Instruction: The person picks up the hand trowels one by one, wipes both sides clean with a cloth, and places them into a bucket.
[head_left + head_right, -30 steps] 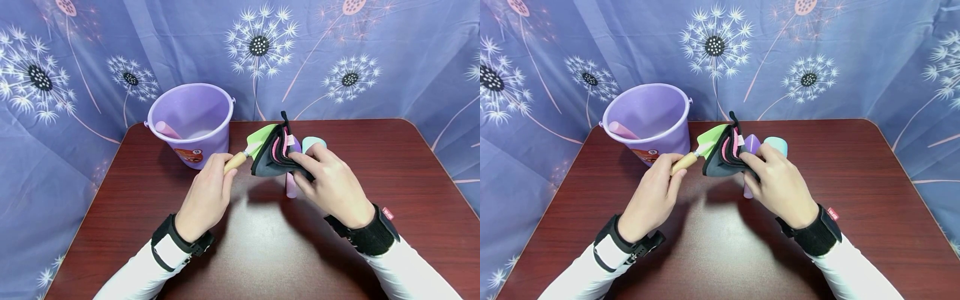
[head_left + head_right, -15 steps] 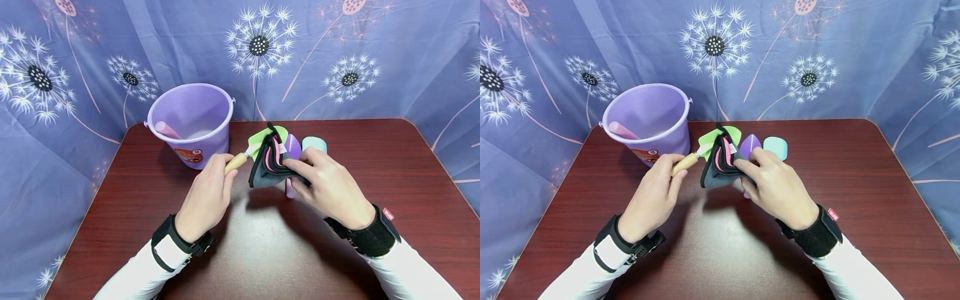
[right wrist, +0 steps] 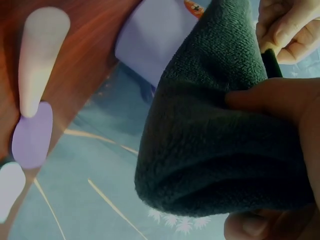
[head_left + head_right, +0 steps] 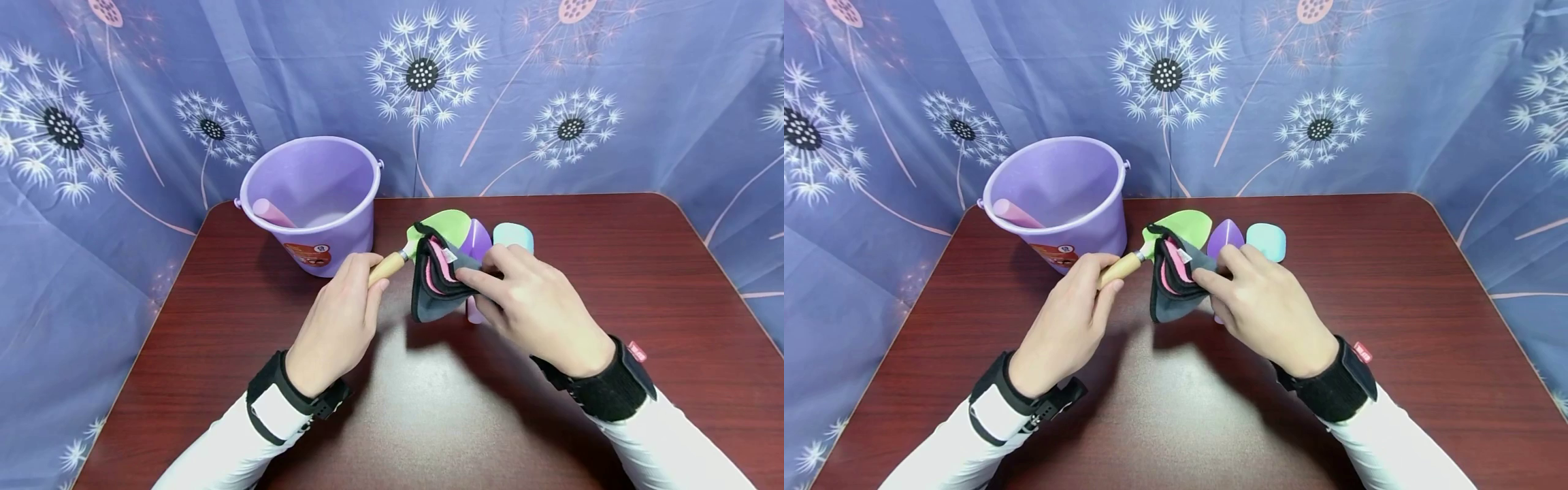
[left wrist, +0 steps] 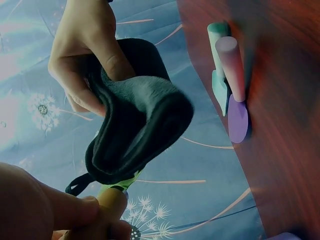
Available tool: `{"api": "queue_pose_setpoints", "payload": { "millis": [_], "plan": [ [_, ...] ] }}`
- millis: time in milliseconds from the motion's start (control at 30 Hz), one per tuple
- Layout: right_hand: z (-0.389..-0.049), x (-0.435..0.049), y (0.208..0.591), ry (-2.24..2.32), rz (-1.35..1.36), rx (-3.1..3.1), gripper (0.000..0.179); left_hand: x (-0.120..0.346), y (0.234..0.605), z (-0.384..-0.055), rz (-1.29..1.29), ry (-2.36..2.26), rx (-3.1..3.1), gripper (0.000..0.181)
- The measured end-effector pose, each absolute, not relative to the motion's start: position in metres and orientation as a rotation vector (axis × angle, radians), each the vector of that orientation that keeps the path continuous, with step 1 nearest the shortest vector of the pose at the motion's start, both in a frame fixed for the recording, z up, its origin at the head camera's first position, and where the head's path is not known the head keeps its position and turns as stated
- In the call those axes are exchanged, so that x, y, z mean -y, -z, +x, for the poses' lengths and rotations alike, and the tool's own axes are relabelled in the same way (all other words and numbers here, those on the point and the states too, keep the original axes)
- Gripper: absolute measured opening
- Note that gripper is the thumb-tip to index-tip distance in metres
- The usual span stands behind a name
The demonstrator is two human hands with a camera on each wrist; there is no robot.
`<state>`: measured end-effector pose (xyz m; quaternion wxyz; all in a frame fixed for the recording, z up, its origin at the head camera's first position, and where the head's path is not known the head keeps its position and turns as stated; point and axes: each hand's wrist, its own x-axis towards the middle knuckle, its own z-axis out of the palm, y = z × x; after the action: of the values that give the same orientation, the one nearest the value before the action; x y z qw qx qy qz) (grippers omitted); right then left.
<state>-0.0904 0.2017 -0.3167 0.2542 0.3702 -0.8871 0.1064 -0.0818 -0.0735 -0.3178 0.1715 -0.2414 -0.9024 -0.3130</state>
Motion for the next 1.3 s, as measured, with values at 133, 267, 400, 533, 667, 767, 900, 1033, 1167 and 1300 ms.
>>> {"api": "queue_pose_setpoints", "payload": {
  "millis": [133, 267, 400, 533, 667, 767, 900, 1033, 1167, 1300],
  "plan": [
    [-0.092, -0.201, 0.316, -0.236, 1.044, 2.339, 0.033, 0.073, 0.318, -0.081, -0.688, 0.888, 2.572, 0.022],
    [-0.093, -0.200, 0.314, -0.188, 1.065, 2.296, 0.030, 0.073, 0.319, -0.082, -0.695, 0.888, 2.578, 0.021],
    [-0.092, -0.200, 0.310, -0.135, 1.045, 2.278, 0.030, 0.073, 0.319, -0.081, -0.708, 0.876, 2.595, 0.019],
    [-0.090, -0.199, 0.304, -0.101, 1.018, 2.260, 0.029, 0.074, 0.319, -0.081, -0.722, 0.858, 2.613, 0.018],
    [-0.089, -0.198, 0.298, -0.102, 0.988, 2.248, 0.027, 0.074, 0.319, -0.080, -0.730, 0.848, 2.615, 0.019],
    [-0.088, -0.198, 0.295, -0.116, 0.958, 2.243, 0.026, 0.073, 0.319, -0.079, -0.738, 0.841, 2.612, 0.019],
    [-0.089, -0.199, 0.295, -0.131, 0.911, 2.235, 0.026, 0.073, 0.318, -0.079, -0.742, 0.834, 2.609, 0.020],
    [-0.090, -0.202, 0.299, -0.161, 0.853, 2.244, 0.025, 0.074, 0.316, -0.079, -0.737, 0.845, 2.606, 0.019],
    [-0.091, -0.207, 0.305, -0.195, 0.791, 2.295, 0.027, 0.074, 0.316, -0.078, -0.729, 0.857, 2.603, 0.018],
    [-0.092, -0.211, 0.309, -0.217, 0.726, 2.368, 0.033, 0.074, 0.316, -0.079, -0.733, 0.858, 2.587, 0.018]
  ]
}}
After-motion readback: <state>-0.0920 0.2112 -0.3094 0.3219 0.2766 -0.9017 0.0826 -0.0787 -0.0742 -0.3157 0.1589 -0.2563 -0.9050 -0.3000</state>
